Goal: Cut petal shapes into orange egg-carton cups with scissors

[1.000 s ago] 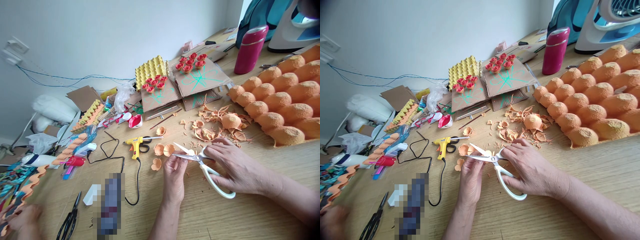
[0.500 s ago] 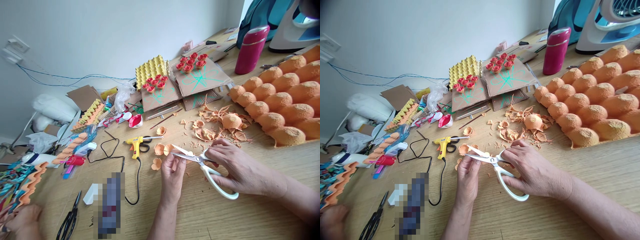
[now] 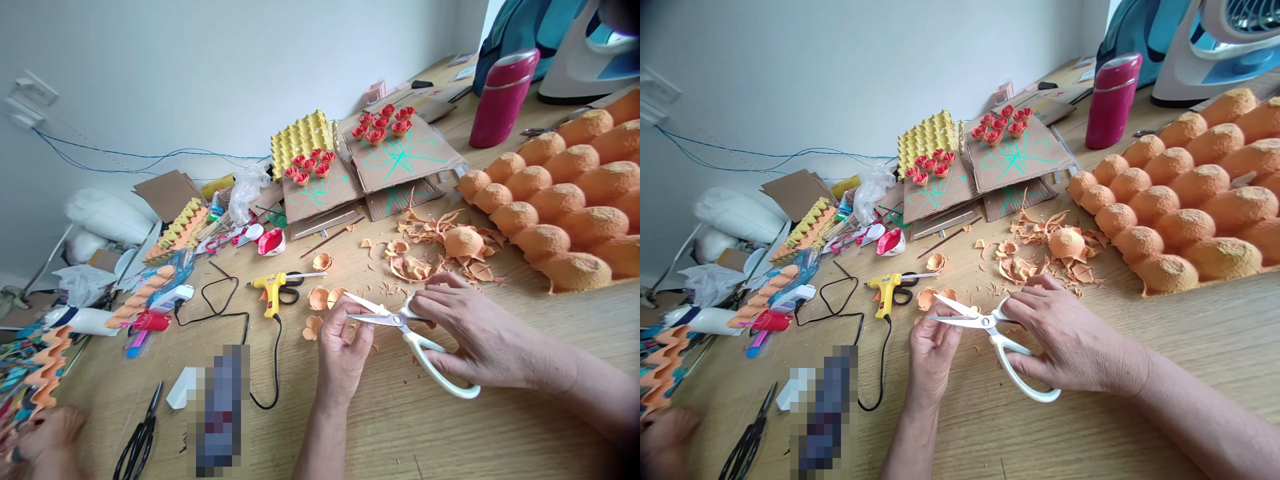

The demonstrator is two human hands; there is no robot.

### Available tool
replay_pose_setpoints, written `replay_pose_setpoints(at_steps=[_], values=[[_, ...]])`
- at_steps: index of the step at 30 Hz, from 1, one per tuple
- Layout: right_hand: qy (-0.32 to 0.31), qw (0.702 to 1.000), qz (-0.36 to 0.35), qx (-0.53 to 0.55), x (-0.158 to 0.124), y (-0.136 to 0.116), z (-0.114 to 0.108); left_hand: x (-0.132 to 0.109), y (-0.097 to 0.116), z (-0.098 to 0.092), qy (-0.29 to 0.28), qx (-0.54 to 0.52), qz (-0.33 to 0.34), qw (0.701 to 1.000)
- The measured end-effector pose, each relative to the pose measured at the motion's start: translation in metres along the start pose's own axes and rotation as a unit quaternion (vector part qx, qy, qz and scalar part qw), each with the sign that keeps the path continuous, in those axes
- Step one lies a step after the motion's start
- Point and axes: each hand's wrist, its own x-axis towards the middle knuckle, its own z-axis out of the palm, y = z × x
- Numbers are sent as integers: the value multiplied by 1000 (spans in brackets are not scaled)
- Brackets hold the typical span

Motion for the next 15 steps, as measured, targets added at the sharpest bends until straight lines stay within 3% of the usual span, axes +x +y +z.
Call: replay_pose_setpoints(at_steps=[9,15], values=[[11,1000,-11,-3,-1,1,-1,0,4,-6,-10,34,24,999],[5,1000,-12,-21,-1,0,2,2,3,-5,17,70,42,997]])
